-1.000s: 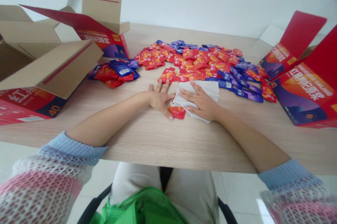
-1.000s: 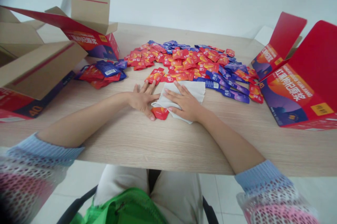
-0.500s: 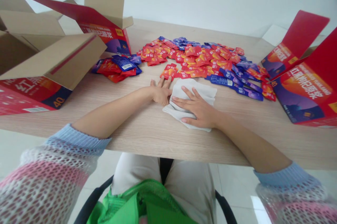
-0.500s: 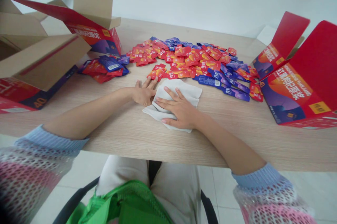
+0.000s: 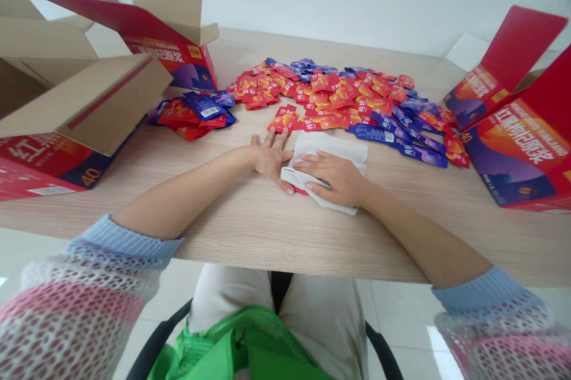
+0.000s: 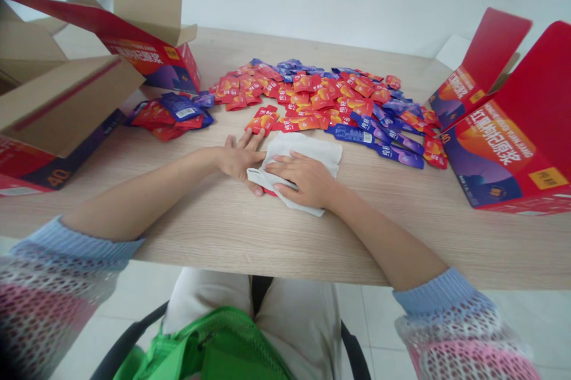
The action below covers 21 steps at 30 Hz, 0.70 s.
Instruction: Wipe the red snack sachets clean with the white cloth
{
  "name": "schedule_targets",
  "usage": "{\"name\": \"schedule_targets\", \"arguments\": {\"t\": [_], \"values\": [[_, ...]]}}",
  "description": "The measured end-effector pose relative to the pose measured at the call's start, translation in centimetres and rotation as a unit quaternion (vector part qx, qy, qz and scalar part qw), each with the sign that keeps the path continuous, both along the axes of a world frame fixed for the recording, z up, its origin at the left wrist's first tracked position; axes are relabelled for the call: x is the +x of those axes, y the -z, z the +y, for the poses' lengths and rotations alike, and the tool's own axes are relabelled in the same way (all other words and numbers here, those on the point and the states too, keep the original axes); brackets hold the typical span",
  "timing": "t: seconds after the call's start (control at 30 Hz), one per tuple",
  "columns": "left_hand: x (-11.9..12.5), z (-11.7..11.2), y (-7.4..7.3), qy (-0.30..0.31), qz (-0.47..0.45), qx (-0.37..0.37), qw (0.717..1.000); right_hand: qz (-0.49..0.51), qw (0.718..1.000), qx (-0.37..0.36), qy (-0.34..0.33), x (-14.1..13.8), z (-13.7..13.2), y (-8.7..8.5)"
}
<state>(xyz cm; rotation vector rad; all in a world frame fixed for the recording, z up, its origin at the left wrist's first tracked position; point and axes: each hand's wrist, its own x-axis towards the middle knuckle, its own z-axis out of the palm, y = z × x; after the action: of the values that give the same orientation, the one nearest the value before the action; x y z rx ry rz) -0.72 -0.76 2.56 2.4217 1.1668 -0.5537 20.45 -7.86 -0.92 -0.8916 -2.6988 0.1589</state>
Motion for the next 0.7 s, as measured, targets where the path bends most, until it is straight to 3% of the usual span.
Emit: {"name": "schedule_targets", "arguments": {"t": [0.17,0.4,0.5,0.7], "values": [[0.0,0.3,-0.1,0.0,0.003,-0.002,1.0,-0.031,0.999,0.003,0.043,1.3,0.8,-0.1],[-0.2,0.3,0.5,-0.017,-0.005,0.02,1.0,-0.075,0.977,0.03,0.199,2.6,1.7,0.2],[-0.3,0.1,0.6,-0.034,-0.021,0.029,0.999,-0.073,0.981,0.044,0.176,2.2,1.3,0.3],[-0.1,0.2,1.2,-0.039,-0.012,0.05,0.998,-0.056,0.997,0.028,0.047,-0.1,-1.0,0.1]]}}
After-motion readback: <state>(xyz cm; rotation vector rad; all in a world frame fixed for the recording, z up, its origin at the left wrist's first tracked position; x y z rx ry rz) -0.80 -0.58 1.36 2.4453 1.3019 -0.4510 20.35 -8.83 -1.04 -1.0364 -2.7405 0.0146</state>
